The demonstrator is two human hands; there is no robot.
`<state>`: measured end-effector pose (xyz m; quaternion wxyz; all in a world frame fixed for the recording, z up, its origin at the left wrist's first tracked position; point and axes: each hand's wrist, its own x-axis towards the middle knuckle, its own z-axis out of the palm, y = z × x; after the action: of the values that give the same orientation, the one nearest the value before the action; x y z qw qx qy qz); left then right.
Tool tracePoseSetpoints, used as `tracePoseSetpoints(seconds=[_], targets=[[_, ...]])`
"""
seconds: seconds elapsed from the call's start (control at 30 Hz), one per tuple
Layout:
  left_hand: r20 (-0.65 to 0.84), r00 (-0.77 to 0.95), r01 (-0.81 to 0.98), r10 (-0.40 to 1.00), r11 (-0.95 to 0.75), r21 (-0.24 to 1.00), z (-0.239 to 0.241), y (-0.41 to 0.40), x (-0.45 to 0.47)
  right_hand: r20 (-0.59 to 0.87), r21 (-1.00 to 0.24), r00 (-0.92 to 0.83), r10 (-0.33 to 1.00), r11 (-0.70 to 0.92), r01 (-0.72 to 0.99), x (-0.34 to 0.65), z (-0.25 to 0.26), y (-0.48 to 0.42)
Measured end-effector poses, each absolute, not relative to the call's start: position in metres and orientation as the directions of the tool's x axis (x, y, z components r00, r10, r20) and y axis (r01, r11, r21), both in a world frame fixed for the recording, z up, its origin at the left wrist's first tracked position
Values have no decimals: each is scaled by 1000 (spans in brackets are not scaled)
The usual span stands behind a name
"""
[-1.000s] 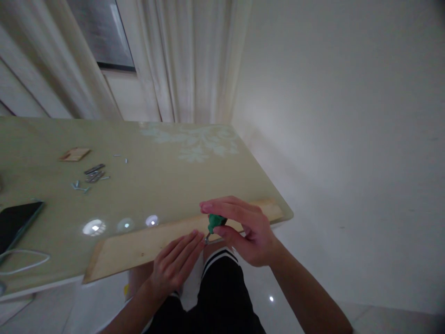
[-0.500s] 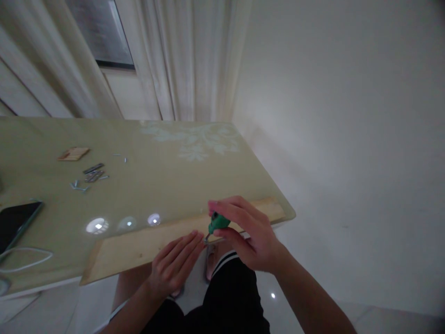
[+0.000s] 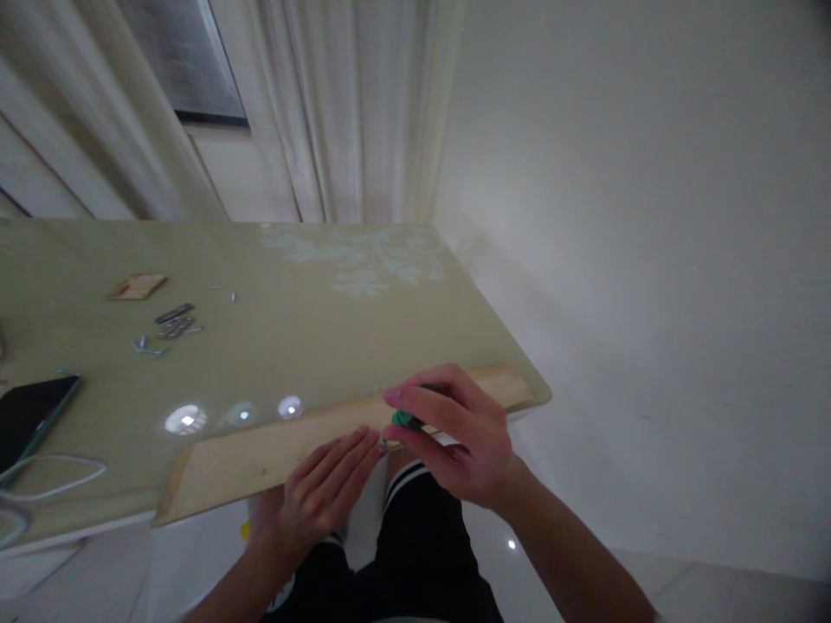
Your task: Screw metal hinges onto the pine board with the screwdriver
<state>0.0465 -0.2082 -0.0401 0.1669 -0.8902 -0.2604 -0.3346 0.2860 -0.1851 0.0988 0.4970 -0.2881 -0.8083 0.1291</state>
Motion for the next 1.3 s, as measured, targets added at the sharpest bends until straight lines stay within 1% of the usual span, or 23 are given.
tracePoseSetpoints(seconds=[0.1, 0.17, 0.2, 0.3, 0.37, 0.4, 0.5, 0.57, 0.63, 0.67, 0.7, 0.73, 0.8, 0.83, 0.87, 0.93, 1.0, 1.1, 1.2, 1.3], targets=[[721, 601, 578, 345, -810, -94, -47, -207, 50, 774, -387, -320, 546, 808, 444, 281, 99, -184], [747, 576, 578, 332, -811, -85, -48, -205, 52, 743, -366, -372, 556, 804, 469, 283, 107, -184], [761, 564, 574, 321, -815, -82, -47, -205, 54, 696, -388, -426, 578, 802, 454, 285, 114, -184], [768, 558, 565, 315, -822, -73, -47, -204, 55, 510, -519, -590, 626, 771, 370, 290, 131, -181], [746, 573, 572, 340, -818, -66, -47, -205, 54, 465, -552, -602, 649, 744, 377, 290, 135, -179], [736, 577, 579, 353, -812, -65, -46, -206, 54, 485, -541, -571, 662, 740, 399, 288, 134, -178], [713, 593, 598, 374, -797, -80, -41, -207, 53, 629, -494, -396, 669, 737, 461, 283, 123, -175], [702, 608, 602, 372, -792, -101, -34, -207, 55, 690, -492, -310, 654, 738, 462, 282, 115, -175], [718, 598, 607, 357, -786, -115, -29, -206, 59, 709, -520, -228, 667, 713, 469, 287, 112, -178], [737, 578, 616, 350, -780, -112, -27, -205, 61, 722, -545, -148, 676, 687, 480, 291, 111, -179], [756, 553, 629, 351, -770, -103, -26, -205, 63, 736, -580, -27, 676, 651, 489, 297, 111, -181], [767, 528, 647, 364, -758, -84, -26, -205, 65, 740, -627, 124, 661, 611, 484, 304, 110, -181], [763, 489, 678, 422, -735, -29, -26, -207, 69, 679, -733, 391, 622, 548, 403, 317, 103, -179], [752, 474, 688, 458, -726, 9, -26, -208, 70, 622, -782, 476, 622, 523, 338, 323, 96, -177], [735, 456, 698, 502, -714, 54, -26, -209, 72, 567, -821, 491, 661, 503, 270, 328, 88, -174], [697, 401, 717, 595, -677, 165, -23, -209, 74, 471, -881, 471, 746, 428, 203, 333, 66, -168], [644, 355, 728, 678, -633, 264, -18, -207, 76, 421, -906, 424, 801, 349, 240, 331, 43, -165], [548, 382, 719, 744, -612, 330, -11, -198, 79, 366, -921, 311, 877, 294, 255, 317, 14, -167], [505, 449, 704, 737, -640, 307, -9, -190, 82, 401, -875, 228, 887, 298, 381, 302, -3, -172], [553, 472, 733, 687, -654, 188, -12, -188, 85, 457, -791, 158, 875, 319, 523, 296, -11, -171]])
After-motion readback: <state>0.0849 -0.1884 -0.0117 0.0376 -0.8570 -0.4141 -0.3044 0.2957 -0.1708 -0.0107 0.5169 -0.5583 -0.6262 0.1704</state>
